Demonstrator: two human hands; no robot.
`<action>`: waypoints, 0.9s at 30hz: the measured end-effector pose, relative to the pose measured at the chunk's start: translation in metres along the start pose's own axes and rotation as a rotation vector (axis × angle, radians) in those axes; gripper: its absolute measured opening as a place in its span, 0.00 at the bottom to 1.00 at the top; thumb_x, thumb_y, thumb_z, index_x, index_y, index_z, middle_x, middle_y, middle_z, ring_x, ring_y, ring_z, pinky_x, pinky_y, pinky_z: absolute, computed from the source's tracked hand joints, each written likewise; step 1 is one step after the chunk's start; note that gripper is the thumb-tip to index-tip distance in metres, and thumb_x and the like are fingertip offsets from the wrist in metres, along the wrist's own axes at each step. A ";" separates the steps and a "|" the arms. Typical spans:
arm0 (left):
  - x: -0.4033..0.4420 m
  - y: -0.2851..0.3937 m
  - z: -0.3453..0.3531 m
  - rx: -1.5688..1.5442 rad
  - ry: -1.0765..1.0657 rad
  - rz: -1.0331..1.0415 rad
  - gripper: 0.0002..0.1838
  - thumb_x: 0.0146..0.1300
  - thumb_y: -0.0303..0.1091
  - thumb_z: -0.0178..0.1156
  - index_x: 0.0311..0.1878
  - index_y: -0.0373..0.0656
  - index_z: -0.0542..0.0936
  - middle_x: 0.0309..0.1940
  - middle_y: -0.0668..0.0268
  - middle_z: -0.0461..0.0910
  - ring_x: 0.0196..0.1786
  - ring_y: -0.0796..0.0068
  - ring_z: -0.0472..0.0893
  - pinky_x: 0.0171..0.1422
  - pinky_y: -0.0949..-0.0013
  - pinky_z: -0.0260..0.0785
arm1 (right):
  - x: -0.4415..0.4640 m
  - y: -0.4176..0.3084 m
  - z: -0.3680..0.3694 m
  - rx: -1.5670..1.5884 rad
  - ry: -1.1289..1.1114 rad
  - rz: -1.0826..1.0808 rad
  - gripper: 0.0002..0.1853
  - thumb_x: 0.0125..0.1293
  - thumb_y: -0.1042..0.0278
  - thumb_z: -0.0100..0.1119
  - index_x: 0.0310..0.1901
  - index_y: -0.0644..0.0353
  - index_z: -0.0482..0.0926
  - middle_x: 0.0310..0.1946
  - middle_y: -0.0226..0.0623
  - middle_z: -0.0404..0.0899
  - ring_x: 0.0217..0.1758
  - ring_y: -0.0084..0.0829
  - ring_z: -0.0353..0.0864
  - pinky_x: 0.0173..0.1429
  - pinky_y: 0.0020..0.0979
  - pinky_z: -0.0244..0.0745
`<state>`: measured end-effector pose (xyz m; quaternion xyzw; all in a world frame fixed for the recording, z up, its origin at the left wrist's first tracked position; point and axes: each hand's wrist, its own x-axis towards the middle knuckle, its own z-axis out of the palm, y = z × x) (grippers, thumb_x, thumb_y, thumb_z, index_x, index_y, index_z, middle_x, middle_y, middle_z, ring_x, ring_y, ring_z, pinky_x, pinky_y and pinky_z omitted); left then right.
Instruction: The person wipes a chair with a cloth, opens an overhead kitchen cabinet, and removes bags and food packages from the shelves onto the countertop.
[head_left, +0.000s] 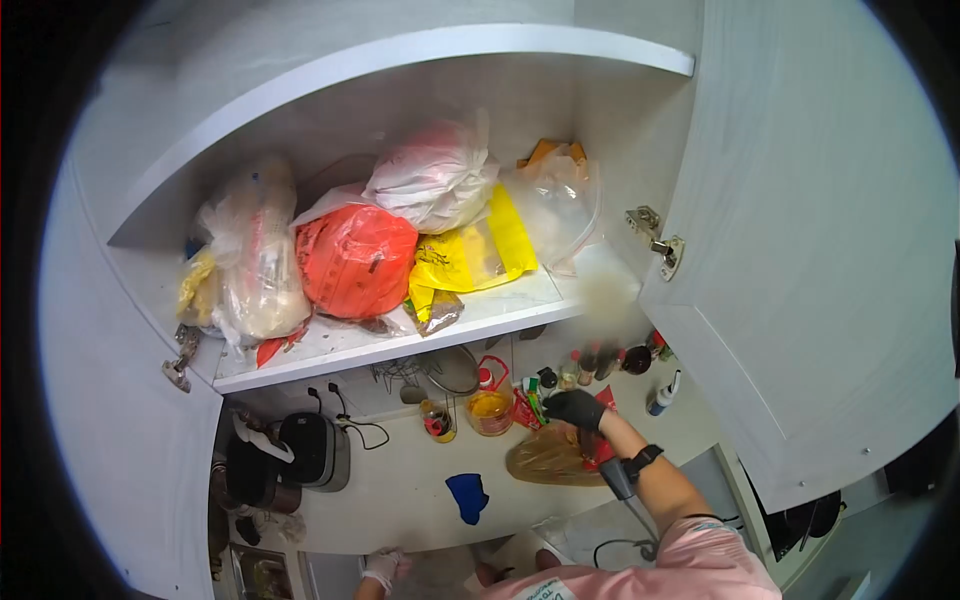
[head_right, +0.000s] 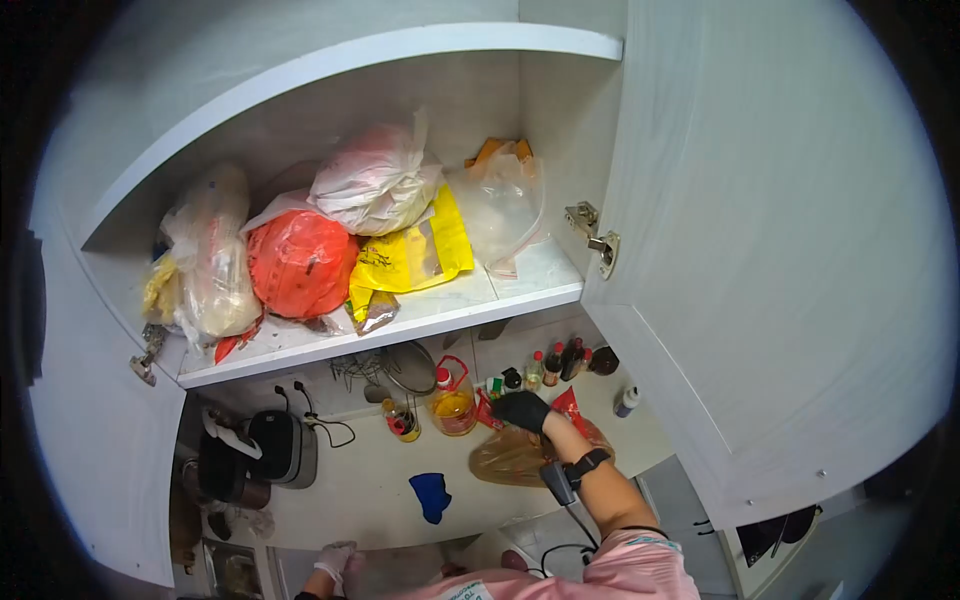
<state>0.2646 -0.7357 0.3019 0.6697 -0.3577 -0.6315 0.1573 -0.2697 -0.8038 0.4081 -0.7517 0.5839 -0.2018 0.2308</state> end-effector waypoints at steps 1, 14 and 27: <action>0.000 0.006 0.004 -0.004 0.001 0.003 0.11 0.57 0.30 0.54 0.43 0.40 0.72 0.26 0.59 0.77 0.21 0.69 0.77 0.22 0.68 0.71 | 0.005 -0.041 -0.031 0.063 0.045 -0.093 0.17 0.58 0.54 0.49 0.39 0.58 0.77 0.38 0.44 0.78 0.42 0.37 0.76 0.48 0.33 0.69; -0.028 0.023 -0.022 -0.252 -0.033 0.125 0.12 0.58 0.31 0.54 0.44 0.37 0.72 0.27 0.60 0.77 0.24 0.70 0.78 0.25 0.72 0.72 | 0.153 -0.248 -0.267 -0.176 0.757 -0.044 0.44 0.42 0.60 0.68 0.62 0.52 0.56 0.56 0.49 0.64 0.55 0.43 0.69 0.57 0.34 0.66; -0.062 -0.065 -0.097 -0.415 0.126 -0.006 0.19 0.59 0.36 0.54 0.51 0.40 0.67 0.28 0.57 0.79 0.25 0.68 0.79 0.28 0.67 0.74 | 0.190 -0.215 -0.231 0.105 1.239 -0.014 0.17 0.50 0.73 0.52 0.45 0.53 0.72 0.40 0.47 0.76 0.45 0.46 0.75 0.48 0.37 0.69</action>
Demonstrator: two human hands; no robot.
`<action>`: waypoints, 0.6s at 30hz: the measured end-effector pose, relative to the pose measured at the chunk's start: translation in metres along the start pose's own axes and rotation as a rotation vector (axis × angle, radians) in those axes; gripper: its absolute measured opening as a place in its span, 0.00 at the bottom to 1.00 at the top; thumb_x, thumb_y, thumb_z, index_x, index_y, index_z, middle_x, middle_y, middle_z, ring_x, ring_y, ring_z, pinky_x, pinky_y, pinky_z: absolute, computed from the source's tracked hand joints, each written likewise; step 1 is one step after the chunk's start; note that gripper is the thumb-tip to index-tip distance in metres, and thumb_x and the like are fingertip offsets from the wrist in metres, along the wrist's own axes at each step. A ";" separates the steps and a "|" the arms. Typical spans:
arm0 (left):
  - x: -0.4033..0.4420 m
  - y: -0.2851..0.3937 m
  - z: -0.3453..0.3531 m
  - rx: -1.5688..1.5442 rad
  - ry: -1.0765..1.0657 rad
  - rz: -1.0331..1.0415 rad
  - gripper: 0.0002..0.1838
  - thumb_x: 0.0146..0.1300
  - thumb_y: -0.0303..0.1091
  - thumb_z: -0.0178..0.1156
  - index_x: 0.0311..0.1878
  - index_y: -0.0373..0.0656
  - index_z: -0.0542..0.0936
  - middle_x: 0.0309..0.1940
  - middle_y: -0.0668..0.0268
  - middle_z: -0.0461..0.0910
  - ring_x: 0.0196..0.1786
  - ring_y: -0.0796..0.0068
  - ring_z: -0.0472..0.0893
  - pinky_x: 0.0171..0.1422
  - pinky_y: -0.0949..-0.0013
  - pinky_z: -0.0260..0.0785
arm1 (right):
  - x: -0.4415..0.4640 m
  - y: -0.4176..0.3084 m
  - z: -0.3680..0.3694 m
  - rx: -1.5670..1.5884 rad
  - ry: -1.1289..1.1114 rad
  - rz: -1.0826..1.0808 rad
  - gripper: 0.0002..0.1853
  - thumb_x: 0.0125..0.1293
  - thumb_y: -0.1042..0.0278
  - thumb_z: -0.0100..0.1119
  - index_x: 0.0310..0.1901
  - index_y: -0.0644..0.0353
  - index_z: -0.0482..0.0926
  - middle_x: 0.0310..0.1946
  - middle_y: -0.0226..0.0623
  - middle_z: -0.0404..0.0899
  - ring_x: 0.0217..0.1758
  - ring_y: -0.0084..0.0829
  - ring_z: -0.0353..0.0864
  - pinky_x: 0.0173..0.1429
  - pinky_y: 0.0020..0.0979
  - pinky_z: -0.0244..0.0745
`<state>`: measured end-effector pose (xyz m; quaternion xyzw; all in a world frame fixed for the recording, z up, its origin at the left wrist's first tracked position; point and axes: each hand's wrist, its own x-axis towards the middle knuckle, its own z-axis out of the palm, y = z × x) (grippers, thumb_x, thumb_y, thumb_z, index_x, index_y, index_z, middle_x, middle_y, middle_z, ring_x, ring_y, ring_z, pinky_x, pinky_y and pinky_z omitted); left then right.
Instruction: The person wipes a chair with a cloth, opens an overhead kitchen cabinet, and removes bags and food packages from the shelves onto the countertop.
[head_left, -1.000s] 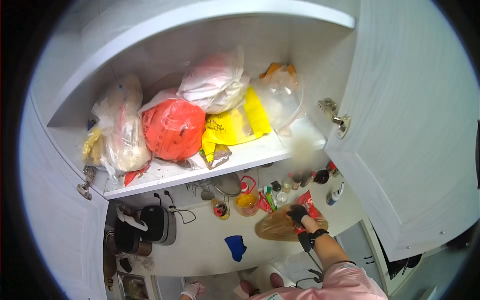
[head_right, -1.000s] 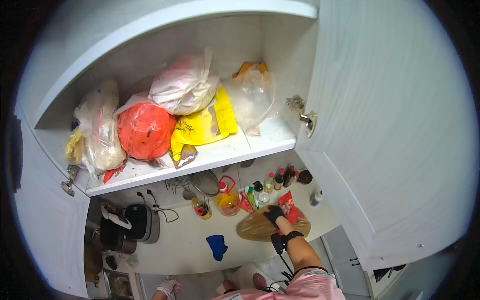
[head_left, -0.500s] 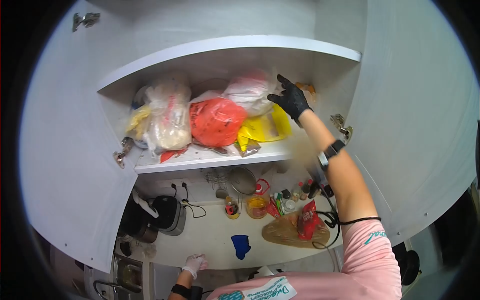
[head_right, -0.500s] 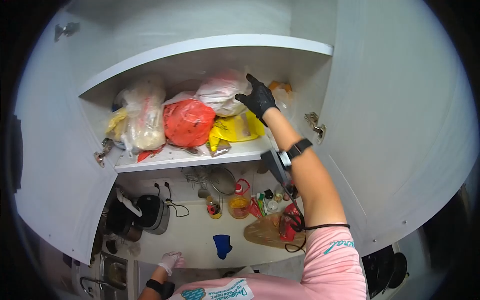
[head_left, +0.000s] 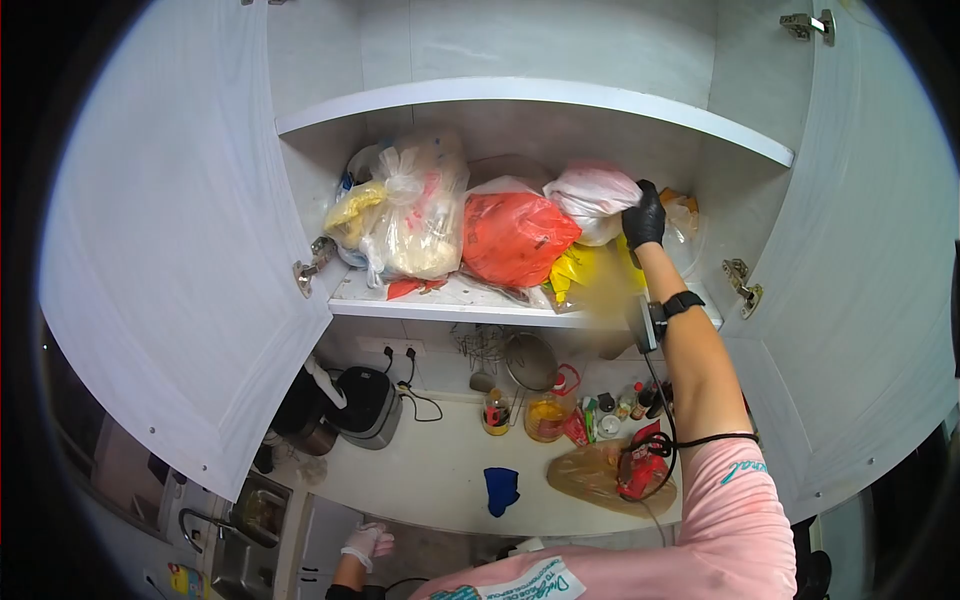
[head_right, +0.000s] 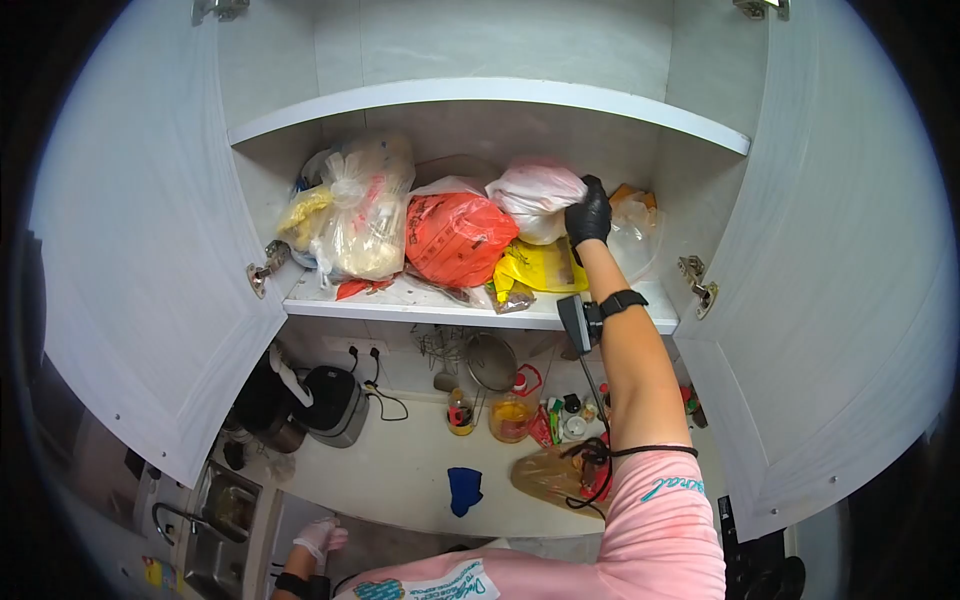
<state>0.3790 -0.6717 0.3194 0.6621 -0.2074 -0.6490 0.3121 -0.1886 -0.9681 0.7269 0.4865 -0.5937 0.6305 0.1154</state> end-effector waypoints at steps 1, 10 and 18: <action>0.005 0.003 -0.002 -0.003 -0.003 -0.001 0.19 0.59 0.36 0.54 0.51 0.40 0.67 0.28 0.57 0.79 0.25 0.68 0.79 0.28 0.67 0.74 | -0.002 0.003 -0.002 0.038 0.052 0.009 0.17 0.50 0.74 0.51 0.45 0.53 0.72 0.39 0.47 0.77 0.44 0.45 0.76 0.47 0.36 0.69; -0.019 0.093 0.073 0.072 -0.145 0.175 0.13 0.59 0.34 0.54 0.44 0.36 0.71 0.24 0.62 0.76 0.24 0.70 0.78 0.29 0.68 0.74 | 0.028 0.044 -0.017 0.449 0.094 -0.005 0.11 0.53 0.77 0.51 0.40 0.62 0.74 0.34 0.37 0.78 0.37 0.28 0.76 0.43 0.28 0.70; -0.099 0.197 0.174 0.149 -0.623 0.339 0.20 0.61 0.36 0.51 0.55 0.37 0.66 0.43 0.56 0.75 0.44 0.65 0.77 0.48 0.66 0.70 | -0.014 0.003 -0.099 -0.480 -0.134 -0.727 0.18 0.57 0.61 0.49 0.48 0.56 0.70 0.43 0.38 0.74 0.46 0.37 0.73 0.50 0.34 0.68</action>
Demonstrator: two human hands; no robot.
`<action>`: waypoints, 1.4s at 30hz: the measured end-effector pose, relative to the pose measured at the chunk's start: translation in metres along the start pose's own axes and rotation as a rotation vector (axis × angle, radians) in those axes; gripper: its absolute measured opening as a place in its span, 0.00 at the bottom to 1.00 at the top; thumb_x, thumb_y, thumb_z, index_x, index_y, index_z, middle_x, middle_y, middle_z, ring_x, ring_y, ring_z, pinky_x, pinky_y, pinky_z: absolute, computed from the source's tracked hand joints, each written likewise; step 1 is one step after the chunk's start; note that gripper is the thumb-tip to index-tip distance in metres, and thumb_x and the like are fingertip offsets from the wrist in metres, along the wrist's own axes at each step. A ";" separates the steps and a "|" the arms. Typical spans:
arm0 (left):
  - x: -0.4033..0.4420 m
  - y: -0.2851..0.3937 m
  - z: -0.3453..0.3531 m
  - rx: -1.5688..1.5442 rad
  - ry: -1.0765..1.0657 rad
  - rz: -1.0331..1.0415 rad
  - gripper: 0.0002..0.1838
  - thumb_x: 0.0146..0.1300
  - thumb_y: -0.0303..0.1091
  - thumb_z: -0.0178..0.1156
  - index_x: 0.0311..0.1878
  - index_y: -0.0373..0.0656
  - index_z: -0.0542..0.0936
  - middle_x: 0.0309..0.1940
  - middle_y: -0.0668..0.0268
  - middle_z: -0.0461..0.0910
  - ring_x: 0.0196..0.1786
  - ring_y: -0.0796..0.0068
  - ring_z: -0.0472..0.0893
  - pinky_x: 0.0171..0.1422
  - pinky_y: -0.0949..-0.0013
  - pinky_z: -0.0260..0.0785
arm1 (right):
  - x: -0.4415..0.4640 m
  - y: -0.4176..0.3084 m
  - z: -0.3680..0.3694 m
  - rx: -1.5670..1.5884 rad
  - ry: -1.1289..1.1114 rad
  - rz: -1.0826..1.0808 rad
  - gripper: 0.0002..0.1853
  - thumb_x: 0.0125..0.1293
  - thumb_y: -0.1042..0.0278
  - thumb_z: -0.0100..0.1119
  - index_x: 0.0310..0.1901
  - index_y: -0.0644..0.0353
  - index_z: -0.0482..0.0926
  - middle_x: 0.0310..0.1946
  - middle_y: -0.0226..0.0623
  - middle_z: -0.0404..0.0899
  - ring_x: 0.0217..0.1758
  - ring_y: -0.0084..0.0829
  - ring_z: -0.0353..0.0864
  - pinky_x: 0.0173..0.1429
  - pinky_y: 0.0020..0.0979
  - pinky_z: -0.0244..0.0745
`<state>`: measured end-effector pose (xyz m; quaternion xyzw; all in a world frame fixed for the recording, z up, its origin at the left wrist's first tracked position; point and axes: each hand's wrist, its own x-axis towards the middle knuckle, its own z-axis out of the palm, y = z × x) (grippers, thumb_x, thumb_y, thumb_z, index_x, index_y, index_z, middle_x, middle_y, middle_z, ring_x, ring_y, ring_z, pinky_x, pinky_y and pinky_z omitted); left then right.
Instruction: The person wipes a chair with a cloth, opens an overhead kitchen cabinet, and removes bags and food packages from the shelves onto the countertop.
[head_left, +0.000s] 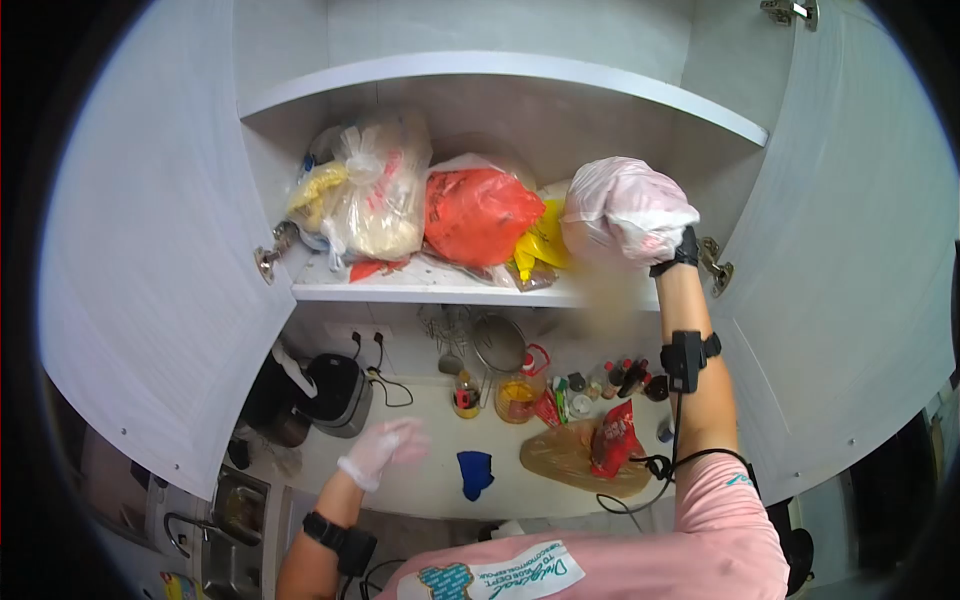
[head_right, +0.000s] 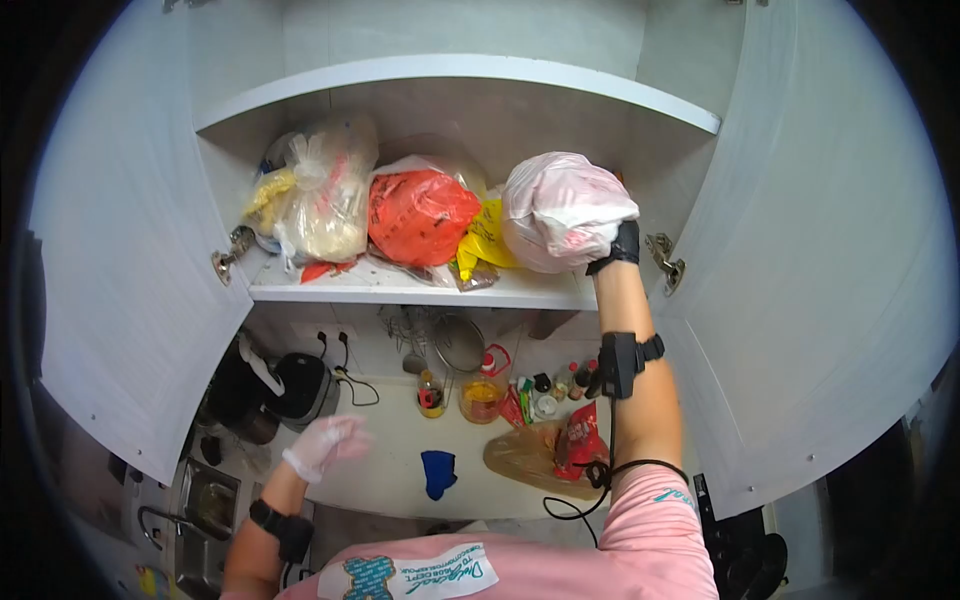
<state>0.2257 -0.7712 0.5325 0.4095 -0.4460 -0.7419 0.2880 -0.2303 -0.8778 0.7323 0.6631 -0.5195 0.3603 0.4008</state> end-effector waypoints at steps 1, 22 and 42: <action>0.005 0.015 0.018 0.028 -0.044 0.005 0.22 0.62 0.37 0.50 0.57 0.37 0.64 0.44 0.56 0.74 0.45 0.65 0.76 0.50 0.67 0.69 | -0.003 -0.021 -0.026 -0.123 -0.043 -0.063 0.19 0.56 0.59 0.49 0.49 0.56 0.70 0.44 0.39 0.73 0.47 0.38 0.72 0.51 0.34 0.68; 0.011 -0.134 -0.053 0.227 0.157 -0.502 0.19 0.60 0.41 0.51 0.50 0.39 0.70 0.35 0.58 0.78 0.36 0.67 0.79 0.40 0.68 0.73 | -0.475 -0.064 0.048 0.531 -0.612 1.030 0.14 0.47 0.76 0.47 0.34 0.55 0.81 0.34 0.46 0.78 0.41 0.40 0.78 0.48 0.33 0.71; -0.059 -0.227 -0.103 -0.004 0.627 -0.696 0.14 0.60 0.38 0.51 0.47 0.42 0.71 0.28 0.59 0.79 0.25 0.70 0.78 0.29 0.70 0.72 | -0.520 0.064 0.084 -0.237 -1.247 1.309 0.15 0.48 0.60 0.53 0.36 0.56 0.79 0.40 0.47 0.76 0.44 0.43 0.76 0.50 0.36 0.70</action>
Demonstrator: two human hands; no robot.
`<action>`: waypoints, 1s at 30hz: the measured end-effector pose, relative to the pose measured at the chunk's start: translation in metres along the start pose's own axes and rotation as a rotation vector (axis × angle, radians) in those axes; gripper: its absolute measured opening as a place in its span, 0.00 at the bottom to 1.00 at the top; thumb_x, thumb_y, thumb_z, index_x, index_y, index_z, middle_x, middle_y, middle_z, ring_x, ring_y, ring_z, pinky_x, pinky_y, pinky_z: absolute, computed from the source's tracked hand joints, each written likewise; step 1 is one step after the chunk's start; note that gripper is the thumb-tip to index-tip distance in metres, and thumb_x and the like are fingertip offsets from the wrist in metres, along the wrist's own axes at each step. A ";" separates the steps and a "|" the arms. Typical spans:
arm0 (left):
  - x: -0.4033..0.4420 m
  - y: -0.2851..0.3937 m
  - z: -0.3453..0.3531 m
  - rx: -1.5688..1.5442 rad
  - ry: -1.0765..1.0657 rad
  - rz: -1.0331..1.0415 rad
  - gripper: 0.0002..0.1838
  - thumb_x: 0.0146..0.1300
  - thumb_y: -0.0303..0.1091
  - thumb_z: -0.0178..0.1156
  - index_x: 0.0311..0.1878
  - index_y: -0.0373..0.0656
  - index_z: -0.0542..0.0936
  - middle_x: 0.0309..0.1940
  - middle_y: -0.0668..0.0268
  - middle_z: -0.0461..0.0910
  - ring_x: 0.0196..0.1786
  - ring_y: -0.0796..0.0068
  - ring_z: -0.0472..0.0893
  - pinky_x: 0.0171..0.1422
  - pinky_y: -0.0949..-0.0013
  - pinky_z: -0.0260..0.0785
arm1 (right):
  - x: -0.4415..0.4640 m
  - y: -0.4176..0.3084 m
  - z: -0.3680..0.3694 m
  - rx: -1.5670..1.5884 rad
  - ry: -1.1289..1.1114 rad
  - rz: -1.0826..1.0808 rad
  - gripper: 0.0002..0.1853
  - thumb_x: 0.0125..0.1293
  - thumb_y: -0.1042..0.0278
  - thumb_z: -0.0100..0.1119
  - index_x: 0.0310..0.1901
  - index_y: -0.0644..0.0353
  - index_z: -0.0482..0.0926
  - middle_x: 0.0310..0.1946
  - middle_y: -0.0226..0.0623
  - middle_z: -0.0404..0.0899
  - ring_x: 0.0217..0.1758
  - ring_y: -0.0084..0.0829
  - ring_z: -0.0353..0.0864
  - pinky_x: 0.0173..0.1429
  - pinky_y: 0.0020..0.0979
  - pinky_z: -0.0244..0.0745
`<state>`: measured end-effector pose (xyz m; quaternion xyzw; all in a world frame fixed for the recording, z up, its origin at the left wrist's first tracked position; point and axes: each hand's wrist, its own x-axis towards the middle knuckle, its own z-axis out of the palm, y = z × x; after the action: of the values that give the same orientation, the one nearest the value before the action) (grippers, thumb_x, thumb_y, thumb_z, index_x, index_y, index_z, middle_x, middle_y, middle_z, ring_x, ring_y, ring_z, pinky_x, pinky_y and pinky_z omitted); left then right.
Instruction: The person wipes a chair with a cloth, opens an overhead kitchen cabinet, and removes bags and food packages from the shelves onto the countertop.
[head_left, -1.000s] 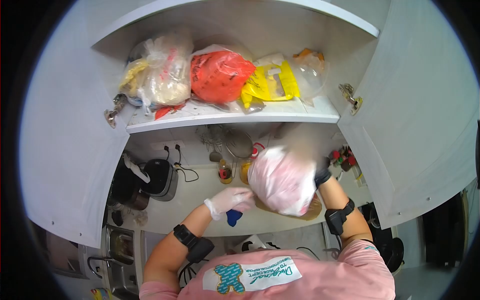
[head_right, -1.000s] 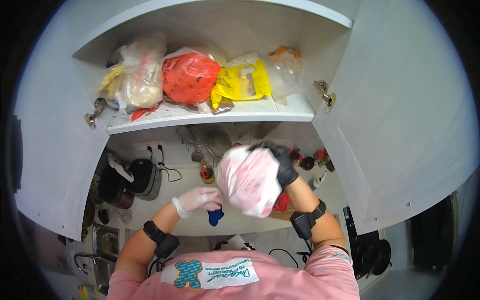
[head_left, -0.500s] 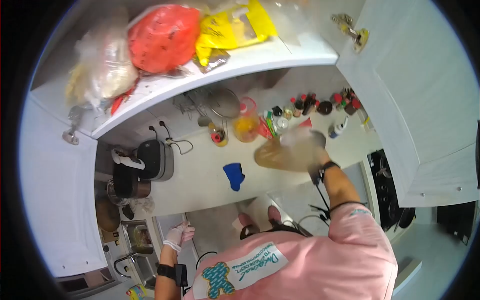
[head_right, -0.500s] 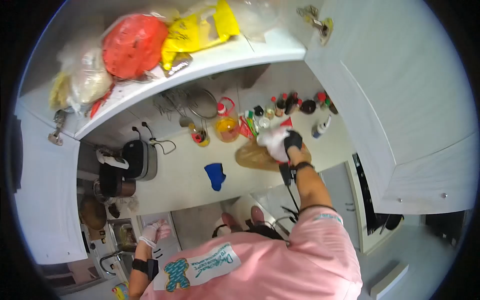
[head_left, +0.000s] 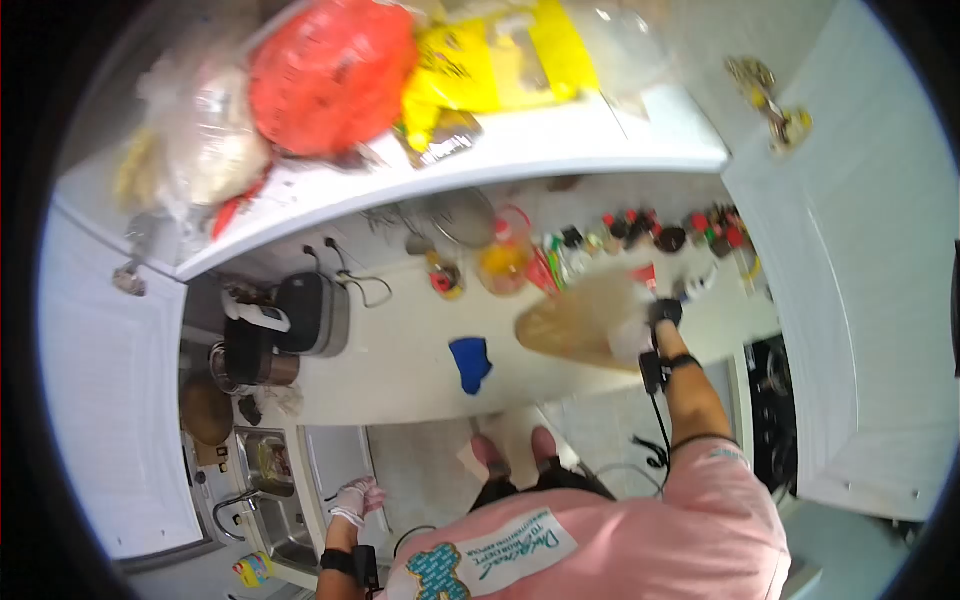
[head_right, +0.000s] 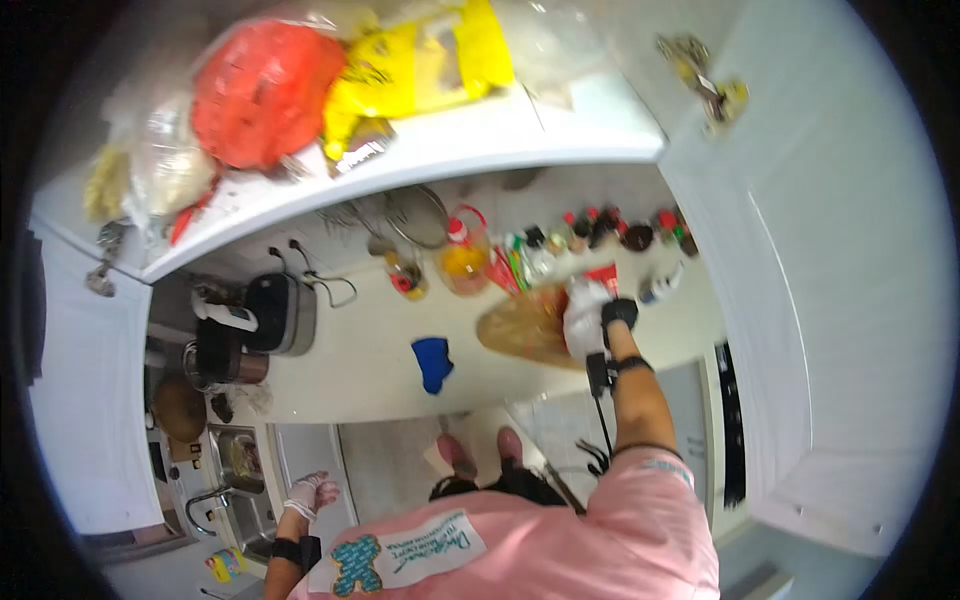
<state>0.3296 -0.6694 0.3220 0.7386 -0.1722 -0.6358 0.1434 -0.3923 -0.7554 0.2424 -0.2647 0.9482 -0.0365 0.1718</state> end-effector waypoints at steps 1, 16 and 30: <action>0.000 0.004 0.001 -0.033 0.012 0.034 0.14 0.60 0.38 0.51 0.47 0.42 0.71 0.28 0.59 0.79 0.25 0.70 0.78 0.29 0.70 0.72 | 0.003 -0.004 0.004 -0.004 -0.016 0.000 0.15 0.48 0.59 0.53 0.37 0.57 0.79 0.40 0.47 0.76 0.45 0.43 0.75 0.51 0.36 0.70; 0.020 0.005 0.013 0.027 -0.053 0.119 0.15 0.61 0.35 0.49 0.50 0.40 0.69 0.29 0.55 0.79 0.25 0.68 0.80 0.26 0.68 0.74 | -0.068 -0.116 -0.032 0.297 -0.228 -1.031 0.14 0.48 0.60 0.57 0.36 0.56 0.80 0.43 0.41 0.76 0.45 0.37 0.75 0.51 0.31 0.69; 0.019 -0.006 -0.023 -0.094 -0.079 0.285 0.20 0.60 0.40 0.52 0.53 0.41 0.67 0.30 0.60 0.79 0.26 0.72 0.79 0.28 0.71 0.72 | -0.315 -0.339 -0.382 0.669 0.401 -1.495 0.18 0.55 0.64 0.59 0.45 0.64 0.75 0.41 0.45 0.77 0.43 0.31 0.78 0.49 0.29 0.70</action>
<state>0.3556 -0.6729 0.3058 0.6736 -0.2511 -0.6448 0.2597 -0.1058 -0.8925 0.7520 -0.7464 0.4751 -0.4661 0.0000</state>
